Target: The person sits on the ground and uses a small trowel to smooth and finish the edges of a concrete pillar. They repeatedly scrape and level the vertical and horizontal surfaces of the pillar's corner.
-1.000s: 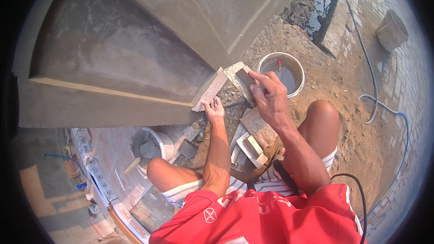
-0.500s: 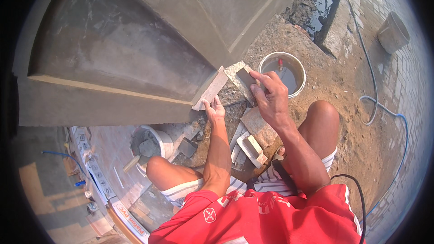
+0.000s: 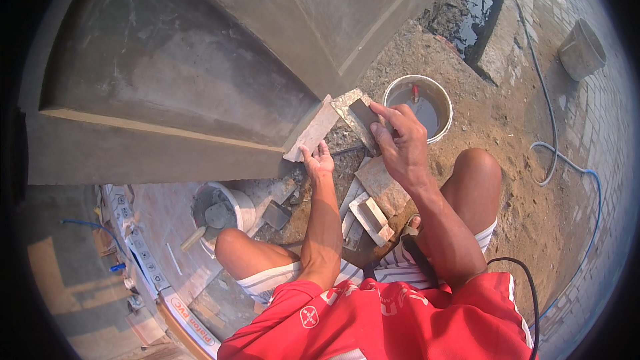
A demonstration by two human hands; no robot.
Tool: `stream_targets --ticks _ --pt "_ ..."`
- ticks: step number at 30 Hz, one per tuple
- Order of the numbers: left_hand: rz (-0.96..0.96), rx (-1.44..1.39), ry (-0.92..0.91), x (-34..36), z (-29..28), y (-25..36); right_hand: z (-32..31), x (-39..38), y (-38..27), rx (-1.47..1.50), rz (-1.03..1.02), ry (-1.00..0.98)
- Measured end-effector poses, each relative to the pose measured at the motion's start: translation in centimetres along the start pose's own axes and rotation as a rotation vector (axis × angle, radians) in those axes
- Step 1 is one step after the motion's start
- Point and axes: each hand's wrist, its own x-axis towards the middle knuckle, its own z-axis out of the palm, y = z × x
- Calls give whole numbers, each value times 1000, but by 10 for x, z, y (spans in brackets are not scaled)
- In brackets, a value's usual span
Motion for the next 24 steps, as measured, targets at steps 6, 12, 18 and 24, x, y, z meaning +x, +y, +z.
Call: stream_targets --ticks 6,12,18,24 --pt "-61 165 205 6 -2 8 1 0 -3 9 7 -11" --pt "-39 26 160 8 -6 8 2 1 -4 18 17 -16" --pt "-30 -134 170 6 0 4 1 1 -2 12 1 -14" --pt "13 -110 106 3 -2 0 0 1 -2 28 -4 -12"
